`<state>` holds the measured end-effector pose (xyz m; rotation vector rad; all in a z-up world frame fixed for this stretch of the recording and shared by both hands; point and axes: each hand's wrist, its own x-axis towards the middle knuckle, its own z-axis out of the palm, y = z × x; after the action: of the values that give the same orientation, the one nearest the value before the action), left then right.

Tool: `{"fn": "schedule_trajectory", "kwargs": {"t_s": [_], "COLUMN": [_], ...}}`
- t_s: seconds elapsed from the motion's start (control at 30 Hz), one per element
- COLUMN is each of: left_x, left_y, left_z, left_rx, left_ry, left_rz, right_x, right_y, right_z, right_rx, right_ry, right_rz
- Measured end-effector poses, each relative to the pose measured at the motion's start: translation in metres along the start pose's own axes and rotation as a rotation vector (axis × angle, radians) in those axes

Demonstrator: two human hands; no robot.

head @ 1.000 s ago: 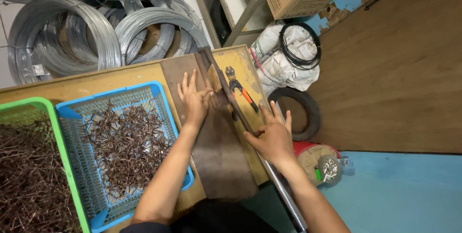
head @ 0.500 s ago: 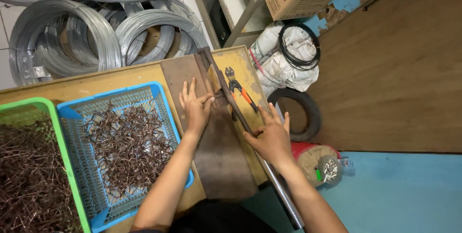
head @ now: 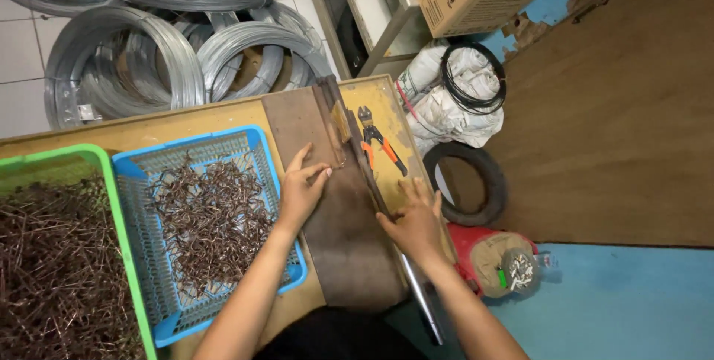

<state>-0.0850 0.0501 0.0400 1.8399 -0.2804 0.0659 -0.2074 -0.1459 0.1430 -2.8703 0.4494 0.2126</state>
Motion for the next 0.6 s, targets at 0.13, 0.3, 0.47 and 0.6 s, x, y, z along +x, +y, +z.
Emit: {"fn": "schedule_trajectory", "kwargs": {"t_s": [0.13,0.3,0.47,0.6], "left_x": [-0.002,-0.004,-0.003,-0.004], "left_y": [-0.007,0.001,0.004,-0.001], "left_z": [-0.001,-0.003,-0.001,0.002], "left_rx": [0.024,0.038,0.065,0.073], "left_ry": [-0.003,0.007,0.022,0.028], "left_rz": [0.019,0.044,0.048,0.058], "right_x": [0.006,0.008,0.008,0.008], "right_y": [0.022,0.031,0.031,0.034], "right_z": [0.044,0.070,0.074,0.077], "right_rx": [-0.001,0.071,0.067,0.140], "right_ry": [-0.031,0.000,0.005,-0.027], "right_rz": [0.006,0.012,-0.004,0.012]}}
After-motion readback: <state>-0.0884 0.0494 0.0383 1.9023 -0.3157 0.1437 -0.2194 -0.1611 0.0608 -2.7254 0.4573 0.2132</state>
